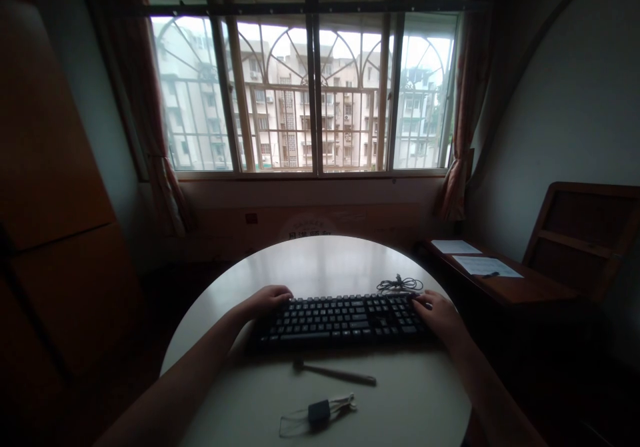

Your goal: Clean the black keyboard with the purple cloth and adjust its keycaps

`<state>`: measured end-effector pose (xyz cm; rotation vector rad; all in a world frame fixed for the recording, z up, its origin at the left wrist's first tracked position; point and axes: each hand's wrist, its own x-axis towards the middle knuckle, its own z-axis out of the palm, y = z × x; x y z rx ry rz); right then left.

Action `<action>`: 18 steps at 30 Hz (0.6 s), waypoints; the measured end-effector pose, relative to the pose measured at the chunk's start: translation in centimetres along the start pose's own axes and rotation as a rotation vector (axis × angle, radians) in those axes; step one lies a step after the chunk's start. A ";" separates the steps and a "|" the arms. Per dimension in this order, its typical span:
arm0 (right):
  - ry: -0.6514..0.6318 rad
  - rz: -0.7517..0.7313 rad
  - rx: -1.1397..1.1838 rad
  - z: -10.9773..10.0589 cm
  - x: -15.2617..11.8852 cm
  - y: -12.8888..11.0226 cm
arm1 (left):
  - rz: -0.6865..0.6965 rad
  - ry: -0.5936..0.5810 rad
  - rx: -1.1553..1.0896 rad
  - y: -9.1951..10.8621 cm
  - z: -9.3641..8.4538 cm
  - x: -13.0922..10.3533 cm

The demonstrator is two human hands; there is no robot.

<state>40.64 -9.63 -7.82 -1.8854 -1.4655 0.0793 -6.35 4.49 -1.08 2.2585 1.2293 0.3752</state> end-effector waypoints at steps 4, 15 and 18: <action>0.001 0.001 -0.018 0.0 0.1 0.1 | 0.008 -0.005 0.006 0.1 -0.1 -0.1; 0.036 -0.028 -0.067 -0.5 -0.3 -0.9 | 0.020 0.004 0.009 0.1 0.1 0.0; 0.039 -0.041 -0.068 -0.6 -0.4 -1.0 | 0.013 -0.001 0.003 0.2 0.0 -0.1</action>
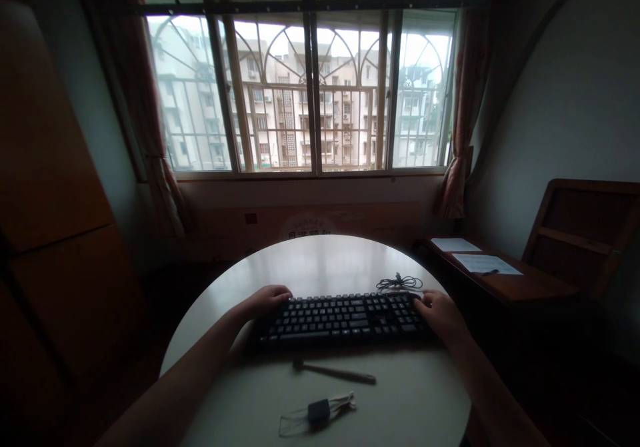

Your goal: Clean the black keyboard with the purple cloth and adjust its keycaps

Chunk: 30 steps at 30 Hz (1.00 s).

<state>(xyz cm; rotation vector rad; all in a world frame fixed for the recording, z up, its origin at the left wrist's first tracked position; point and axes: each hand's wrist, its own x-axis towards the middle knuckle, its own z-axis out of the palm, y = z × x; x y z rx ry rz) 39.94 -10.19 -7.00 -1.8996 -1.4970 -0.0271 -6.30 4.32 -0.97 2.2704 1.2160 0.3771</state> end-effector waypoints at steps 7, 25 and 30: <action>-0.028 -0.003 0.017 -0.1 0.1 0.0 | -0.003 0.003 -0.006 -0.1 0.0 0.1; -0.091 0.095 0.067 0.2 0.3 0.5 | 0.009 0.001 0.015 -0.2 0.0 0.2; -0.140 0.117 0.070 0.3 0.2 0.5 | 0.004 0.000 -0.003 -0.5 0.1 0.3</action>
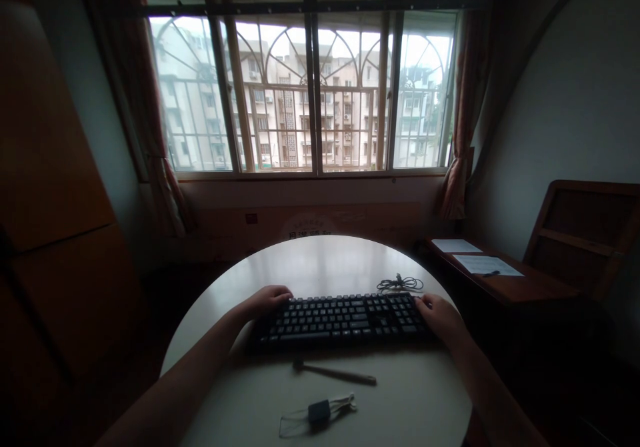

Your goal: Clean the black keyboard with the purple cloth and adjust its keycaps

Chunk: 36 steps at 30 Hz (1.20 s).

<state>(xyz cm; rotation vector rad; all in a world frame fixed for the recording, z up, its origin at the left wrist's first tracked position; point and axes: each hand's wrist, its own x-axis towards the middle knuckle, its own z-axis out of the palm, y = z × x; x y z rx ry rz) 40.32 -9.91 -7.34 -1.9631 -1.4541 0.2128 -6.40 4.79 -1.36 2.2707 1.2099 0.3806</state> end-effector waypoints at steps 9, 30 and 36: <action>-0.035 -0.007 0.022 0.1 0.1 0.2 | -0.011 0.009 0.002 0.4 0.0 -0.2; -0.059 0.004 0.058 0.2 0.2 0.6 | -0.005 0.008 0.012 -0.1 0.1 0.1; -0.065 0.013 0.060 0.1 0.1 0.5 | -0.008 0.005 -0.004 0.1 0.0 0.0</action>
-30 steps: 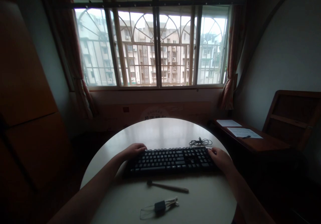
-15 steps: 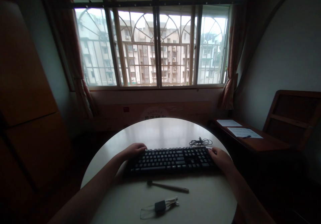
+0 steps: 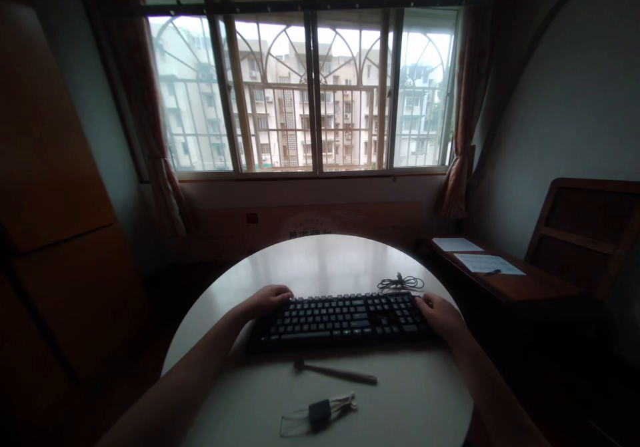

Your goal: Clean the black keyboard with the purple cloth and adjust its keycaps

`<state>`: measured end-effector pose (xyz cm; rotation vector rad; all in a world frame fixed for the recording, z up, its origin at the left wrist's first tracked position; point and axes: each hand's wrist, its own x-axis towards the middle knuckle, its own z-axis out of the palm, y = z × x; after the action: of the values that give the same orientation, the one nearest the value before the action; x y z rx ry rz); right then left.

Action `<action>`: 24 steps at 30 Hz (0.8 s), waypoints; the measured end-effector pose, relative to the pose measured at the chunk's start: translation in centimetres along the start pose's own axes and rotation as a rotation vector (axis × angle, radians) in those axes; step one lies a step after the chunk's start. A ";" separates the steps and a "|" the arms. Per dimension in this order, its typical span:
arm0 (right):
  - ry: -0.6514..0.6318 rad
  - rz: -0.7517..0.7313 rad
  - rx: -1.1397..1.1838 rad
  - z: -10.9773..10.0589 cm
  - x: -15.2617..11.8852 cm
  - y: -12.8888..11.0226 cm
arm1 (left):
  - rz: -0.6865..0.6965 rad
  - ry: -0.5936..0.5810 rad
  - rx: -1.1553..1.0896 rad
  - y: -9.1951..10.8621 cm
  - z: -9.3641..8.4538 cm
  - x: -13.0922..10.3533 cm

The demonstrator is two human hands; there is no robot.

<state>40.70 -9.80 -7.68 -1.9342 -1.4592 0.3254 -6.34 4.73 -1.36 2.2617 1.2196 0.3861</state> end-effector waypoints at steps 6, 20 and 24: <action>-0.017 0.005 0.009 0.0 0.0 0.0 | 0.010 -0.001 0.002 -0.3 0.0 0.1; -0.020 0.012 0.023 0.3 0.2 0.4 | 0.003 0.010 0.002 -0.2 0.1 0.1; -0.020 0.010 0.029 0.3 0.4 0.7 | 0.001 0.008 0.009 -0.2 0.0 0.0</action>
<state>41.17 -9.46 -8.31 -1.9209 -1.4501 0.3700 -6.41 4.84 -1.47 2.2704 1.2270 0.3903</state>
